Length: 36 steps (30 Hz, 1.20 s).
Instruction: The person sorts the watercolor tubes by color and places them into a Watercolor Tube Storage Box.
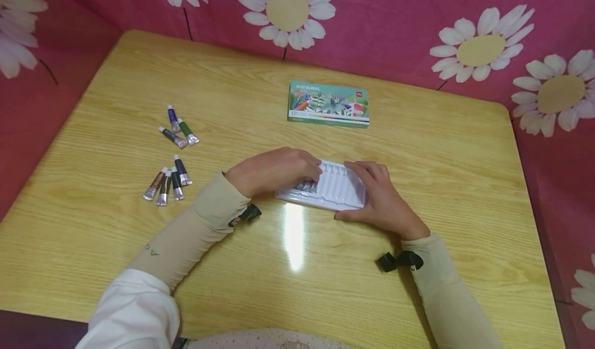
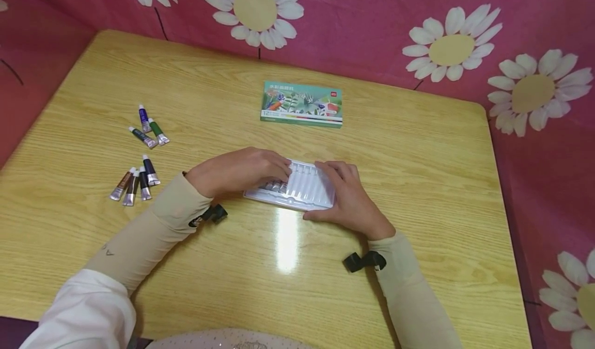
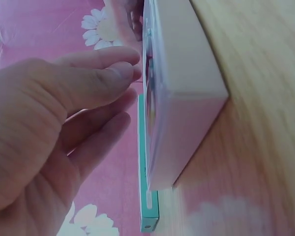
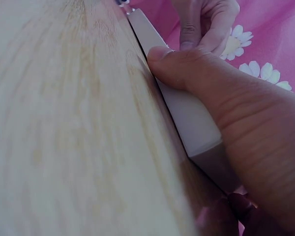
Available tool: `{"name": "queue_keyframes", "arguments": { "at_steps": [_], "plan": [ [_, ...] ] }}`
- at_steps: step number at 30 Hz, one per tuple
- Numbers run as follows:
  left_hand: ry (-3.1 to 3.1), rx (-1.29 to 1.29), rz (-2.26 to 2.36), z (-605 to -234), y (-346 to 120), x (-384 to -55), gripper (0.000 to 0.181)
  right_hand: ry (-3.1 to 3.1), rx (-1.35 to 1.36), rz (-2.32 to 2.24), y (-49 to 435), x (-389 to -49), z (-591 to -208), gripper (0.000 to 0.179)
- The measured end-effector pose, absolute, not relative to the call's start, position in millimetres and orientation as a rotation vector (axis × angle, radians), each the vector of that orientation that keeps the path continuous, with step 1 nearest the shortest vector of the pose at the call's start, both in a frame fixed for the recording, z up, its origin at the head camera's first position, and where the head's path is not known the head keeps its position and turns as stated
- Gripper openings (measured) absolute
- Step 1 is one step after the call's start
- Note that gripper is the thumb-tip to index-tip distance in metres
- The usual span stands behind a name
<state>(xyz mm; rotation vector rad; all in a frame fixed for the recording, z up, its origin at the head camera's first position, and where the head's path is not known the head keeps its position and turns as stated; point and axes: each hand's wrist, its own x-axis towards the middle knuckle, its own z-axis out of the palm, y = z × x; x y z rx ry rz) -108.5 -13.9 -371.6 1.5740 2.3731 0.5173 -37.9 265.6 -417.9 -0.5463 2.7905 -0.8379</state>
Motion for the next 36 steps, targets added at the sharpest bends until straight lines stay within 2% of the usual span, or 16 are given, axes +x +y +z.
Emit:
{"name": "queue_keyframes", "arguments": {
  "at_steps": [9,25,36],
  "plan": [
    [2.45,1.43,0.497,-369.6,-26.6,-106.5,0.025,2.8,-0.566,-0.826,265.9,-38.2,-418.1,0.114],
    [2.56,1.355,0.452,-370.2,-47.4,-105.9,0.031,2.813,-0.571,-0.82,265.8,-38.4,-419.1,0.114],
    [2.59,1.32,0.473,-365.0,-62.7,-102.3,0.029,2.806,-0.568,-0.81,264.2,-39.9,-419.3,0.115]
  ]
}}
